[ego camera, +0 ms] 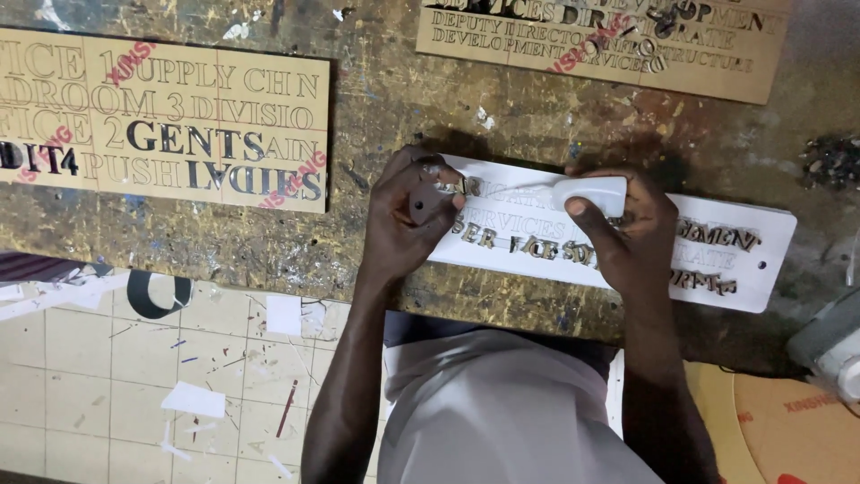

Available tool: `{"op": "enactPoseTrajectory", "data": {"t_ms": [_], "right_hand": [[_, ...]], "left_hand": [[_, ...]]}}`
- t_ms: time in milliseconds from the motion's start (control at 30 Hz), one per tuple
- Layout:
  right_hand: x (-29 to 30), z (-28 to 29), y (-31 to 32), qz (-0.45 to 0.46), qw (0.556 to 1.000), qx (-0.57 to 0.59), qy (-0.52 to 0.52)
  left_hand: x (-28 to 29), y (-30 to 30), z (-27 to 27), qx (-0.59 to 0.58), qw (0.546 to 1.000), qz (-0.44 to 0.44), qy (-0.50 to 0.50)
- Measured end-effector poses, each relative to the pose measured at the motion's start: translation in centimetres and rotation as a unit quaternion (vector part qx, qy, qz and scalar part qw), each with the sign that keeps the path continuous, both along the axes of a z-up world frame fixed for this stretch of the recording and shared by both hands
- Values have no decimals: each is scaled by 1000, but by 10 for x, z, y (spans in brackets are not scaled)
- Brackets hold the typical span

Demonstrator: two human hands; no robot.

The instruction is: Gluing individual plastic or metal letters onto a white sign board to assemble an informational sign.

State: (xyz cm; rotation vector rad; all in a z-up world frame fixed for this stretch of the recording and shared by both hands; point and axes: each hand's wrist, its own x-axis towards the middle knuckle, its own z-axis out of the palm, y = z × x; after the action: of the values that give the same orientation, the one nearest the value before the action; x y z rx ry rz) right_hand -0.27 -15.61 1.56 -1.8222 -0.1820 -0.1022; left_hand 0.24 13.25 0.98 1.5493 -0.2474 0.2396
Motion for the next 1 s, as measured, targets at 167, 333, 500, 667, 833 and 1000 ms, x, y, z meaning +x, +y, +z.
{"op": "enactPoseTrajectory", "data": {"t_ms": [167,333,500,667,833,1000], "right_hand": [[-1,-7,1,-4,1000,9,-11],[-4,-17,-7,-8,1000,-14,-15],[-4,-20,-10,-10,1000,-2,-5],[-3,-17,-12,-7,1000,-6,-5],[-4,-21,-13,0,1000,-5,-1],[-1,-16,-8,3,1000,-4,-15]], "left_hand": [[1,0,2,1,1000,-4,2],[2,1,-2,-2,1000,-5,5],[2,1,-2,4,1000,-8,3],[1,1,-7,-4,1000,-8,4],[-1,1,1,-10,1000,-4,3],[1,2,-13,-9,1000,-5,0]]}}
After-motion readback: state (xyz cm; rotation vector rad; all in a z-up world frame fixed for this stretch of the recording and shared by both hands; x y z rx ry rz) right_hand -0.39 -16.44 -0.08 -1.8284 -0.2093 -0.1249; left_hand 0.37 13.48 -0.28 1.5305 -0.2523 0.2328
